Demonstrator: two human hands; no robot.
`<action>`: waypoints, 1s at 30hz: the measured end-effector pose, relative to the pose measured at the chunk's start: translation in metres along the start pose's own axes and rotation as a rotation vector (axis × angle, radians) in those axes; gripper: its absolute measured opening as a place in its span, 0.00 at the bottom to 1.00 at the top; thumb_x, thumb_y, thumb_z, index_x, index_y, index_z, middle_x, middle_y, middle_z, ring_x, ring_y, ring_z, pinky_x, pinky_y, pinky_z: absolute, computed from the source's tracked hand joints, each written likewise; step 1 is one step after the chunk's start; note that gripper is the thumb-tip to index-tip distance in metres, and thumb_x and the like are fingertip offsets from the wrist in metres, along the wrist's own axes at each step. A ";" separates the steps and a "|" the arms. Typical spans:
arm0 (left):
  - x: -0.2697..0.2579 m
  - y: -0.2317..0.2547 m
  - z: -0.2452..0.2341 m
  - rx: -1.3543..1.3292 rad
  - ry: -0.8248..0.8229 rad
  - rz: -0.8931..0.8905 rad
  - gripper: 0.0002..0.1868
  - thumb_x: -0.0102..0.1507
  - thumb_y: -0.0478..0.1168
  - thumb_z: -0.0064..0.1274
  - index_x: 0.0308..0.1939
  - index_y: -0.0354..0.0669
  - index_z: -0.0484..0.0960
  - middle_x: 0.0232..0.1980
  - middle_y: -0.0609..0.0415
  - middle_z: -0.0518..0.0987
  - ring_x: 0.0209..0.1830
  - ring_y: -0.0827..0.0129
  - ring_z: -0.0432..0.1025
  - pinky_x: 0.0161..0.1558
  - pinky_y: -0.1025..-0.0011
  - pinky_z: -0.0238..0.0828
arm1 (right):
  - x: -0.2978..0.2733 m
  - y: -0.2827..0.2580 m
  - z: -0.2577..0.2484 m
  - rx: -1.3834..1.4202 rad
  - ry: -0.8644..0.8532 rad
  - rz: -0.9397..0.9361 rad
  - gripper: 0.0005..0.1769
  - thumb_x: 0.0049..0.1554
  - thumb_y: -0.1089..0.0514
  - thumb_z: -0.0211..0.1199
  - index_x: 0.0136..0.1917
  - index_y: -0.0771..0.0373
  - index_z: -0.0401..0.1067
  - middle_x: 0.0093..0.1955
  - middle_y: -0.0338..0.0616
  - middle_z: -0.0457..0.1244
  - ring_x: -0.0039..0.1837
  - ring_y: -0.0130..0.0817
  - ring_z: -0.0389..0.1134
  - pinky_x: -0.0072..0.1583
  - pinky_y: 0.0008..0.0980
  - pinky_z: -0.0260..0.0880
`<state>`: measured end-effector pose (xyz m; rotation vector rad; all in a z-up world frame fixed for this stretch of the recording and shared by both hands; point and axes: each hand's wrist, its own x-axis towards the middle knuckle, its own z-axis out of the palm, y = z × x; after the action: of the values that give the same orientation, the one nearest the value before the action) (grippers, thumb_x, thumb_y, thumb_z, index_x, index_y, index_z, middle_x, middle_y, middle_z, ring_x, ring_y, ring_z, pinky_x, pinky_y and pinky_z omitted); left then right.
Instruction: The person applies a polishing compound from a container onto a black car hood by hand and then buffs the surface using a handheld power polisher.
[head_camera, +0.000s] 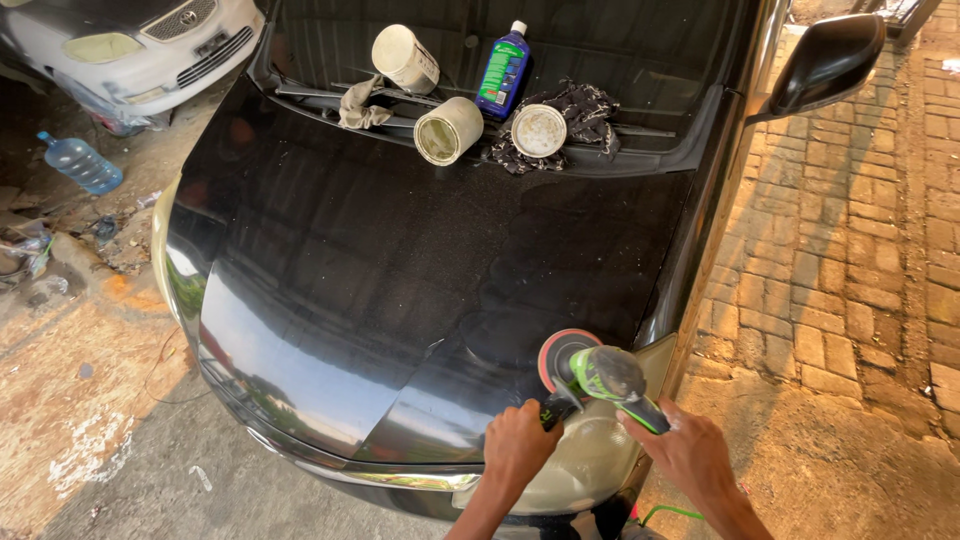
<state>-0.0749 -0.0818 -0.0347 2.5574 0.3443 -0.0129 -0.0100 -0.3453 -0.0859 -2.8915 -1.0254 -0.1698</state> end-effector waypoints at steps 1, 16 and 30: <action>0.002 0.004 0.003 -0.004 0.004 0.027 0.21 0.57 0.53 0.62 0.31 0.35 0.80 0.29 0.34 0.80 0.31 0.40 0.77 0.36 0.48 0.75 | -0.006 0.004 0.000 -0.011 0.033 0.007 0.25 0.60 0.46 0.52 0.68 0.23 0.71 0.57 0.63 0.69 0.28 0.38 0.73 0.29 0.34 0.75; -0.028 -0.055 -0.008 0.019 -0.063 -0.130 0.22 0.57 0.55 0.63 0.33 0.38 0.80 0.29 0.38 0.81 0.32 0.43 0.79 0.38 0.50 0.76 | 0.006 -0.065 0.011 0.367 -0.079 0.237 0.35 0.57 0.32 0.57 0.54 0.69 0.73 0.23 0.40 0.61 0.19 0.28 0.60 0.21 0.31 0.62; -0.051 -0.129 -0.046 0.102 0.013 -0.342 0.22 0.59 0.58 0.59 0.31 0.40 0.81 0.27 0.40 0.83 0.31 0.43 0.79 0.37 0.50 0.76 | 0.062 -0.160 -0.037 0.547 0.016 0.147 0.28 0.54 0.36 0.67 0.39 0.66 0.70 0.21 0.52 0.64 0.25 0.47 0.68 0.29 0.46 0.68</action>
<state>-0.1592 0.0352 -0.0592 2.5667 0.8000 -0.1439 -0.0657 -0.1866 -0.0367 -2.4435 -0.7099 0.0852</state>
